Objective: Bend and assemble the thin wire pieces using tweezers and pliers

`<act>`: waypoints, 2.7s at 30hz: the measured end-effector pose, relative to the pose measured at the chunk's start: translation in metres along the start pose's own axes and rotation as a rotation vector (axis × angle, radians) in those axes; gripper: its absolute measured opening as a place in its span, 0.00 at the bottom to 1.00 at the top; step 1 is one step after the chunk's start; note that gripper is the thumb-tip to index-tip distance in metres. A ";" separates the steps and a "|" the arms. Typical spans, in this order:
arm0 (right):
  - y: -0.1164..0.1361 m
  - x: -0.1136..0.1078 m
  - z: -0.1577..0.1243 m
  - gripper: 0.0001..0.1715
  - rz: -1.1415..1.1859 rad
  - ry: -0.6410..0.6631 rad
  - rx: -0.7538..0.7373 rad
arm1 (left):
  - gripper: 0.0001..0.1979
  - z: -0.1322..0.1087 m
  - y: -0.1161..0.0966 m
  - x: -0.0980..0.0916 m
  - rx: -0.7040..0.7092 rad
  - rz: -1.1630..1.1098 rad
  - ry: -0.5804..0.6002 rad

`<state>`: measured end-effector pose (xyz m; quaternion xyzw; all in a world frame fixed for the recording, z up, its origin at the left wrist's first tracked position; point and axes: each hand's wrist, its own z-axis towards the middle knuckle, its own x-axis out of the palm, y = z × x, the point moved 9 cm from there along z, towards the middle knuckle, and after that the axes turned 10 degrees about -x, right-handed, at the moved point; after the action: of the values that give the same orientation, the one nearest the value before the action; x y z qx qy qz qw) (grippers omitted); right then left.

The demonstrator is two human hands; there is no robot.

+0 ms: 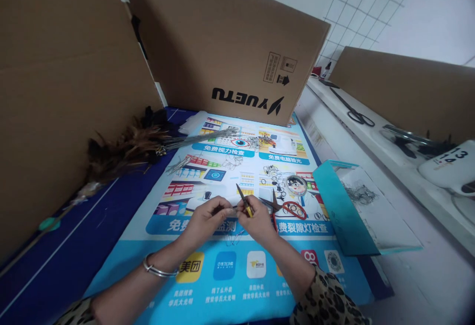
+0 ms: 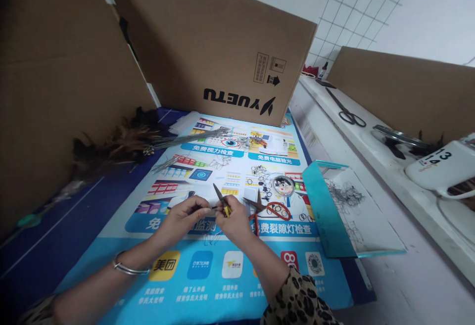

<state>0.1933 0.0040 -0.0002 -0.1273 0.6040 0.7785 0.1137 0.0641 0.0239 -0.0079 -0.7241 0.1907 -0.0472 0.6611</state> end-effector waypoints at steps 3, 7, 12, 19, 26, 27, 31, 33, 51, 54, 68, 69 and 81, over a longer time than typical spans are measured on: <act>0.000 -0.001 0.000 0.07 0.006 -0.010 0.006 | 0.06 0.003 0.006 -0.002 -0.040 -0.042 -0.015; 0.004 -0.001 0.001 0.07 0.010 -0.016 0.007 | 0.06 0.005 0.010 -0.004 -0.058 -0.086 -0.032; 0.003 -0.001 0.001 0.07 -0.005 0.005 0.015 | 0.07 0.004 0.013 -0.004 -0.078 -0.191 -0.036; 0.002 -0.004 0.004 0.07 -0.028 0.045 0.018 | 0.09 0.007 0.015 -0.012 -0.101 -0.269 -0.095; -0.002 -0.005 0.006 0.06 -0.087 0.048 0.042 | 0.10 0.008 0.020 -0.017 -0.148 -0.362 -0.112; -0.003 -0.006 0.006 0.06 -0.092 0.044 0.040 | 0.10 0.008 0.021 -0.016 -0.155 -0.369 -0.106; -0.009 -0.011 0.005 0.07 -0.049 -0.010 0.059 | 0.11 0.008 0.018 -0.012 -0.154 -0.356 -0.065; -0.012 -0.014 0.006 0.07 -0.015 -0.037 0.075 | 0.11 0.007 0.015 -0.011 -0.135 -0.334 -0.054; -0.005 -0.021 0.007 0.07 0.036 -0.067 0.098 | 0.10 0.005 0.008 -0.017 -0.056 -0.076 -0.099; -0.001 -0.020 0.007 0.06 0.013 -0.047 0.091 | 0.09 0.003 0.001 -0.022 -0.017 -0.022 -0.142; 0.006 -0.019 0.005 0.05 -0.056 -0.049 0.043 | 0.07 -0.006 -0.024 -0.023 0.160 0.313 -0.242; 0.007 -0.019 0.005 0.05 -0.054 -0.051 0.045 | 0.07 -0.006 -0.024 -0.022 0.175 0.337 -0.243; 0.004 -0.017 0.005 0.06 -0.077 -0.039 0.040 | 0.07 -0.004 -0.026 -0.009 0.223 0.412 -0.119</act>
<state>0.2076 0.0077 0.0101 -0.1331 0.6119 0.7636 0.1576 0.0597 0.0243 0.0193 -0.5940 0.2887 0.1108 0.7426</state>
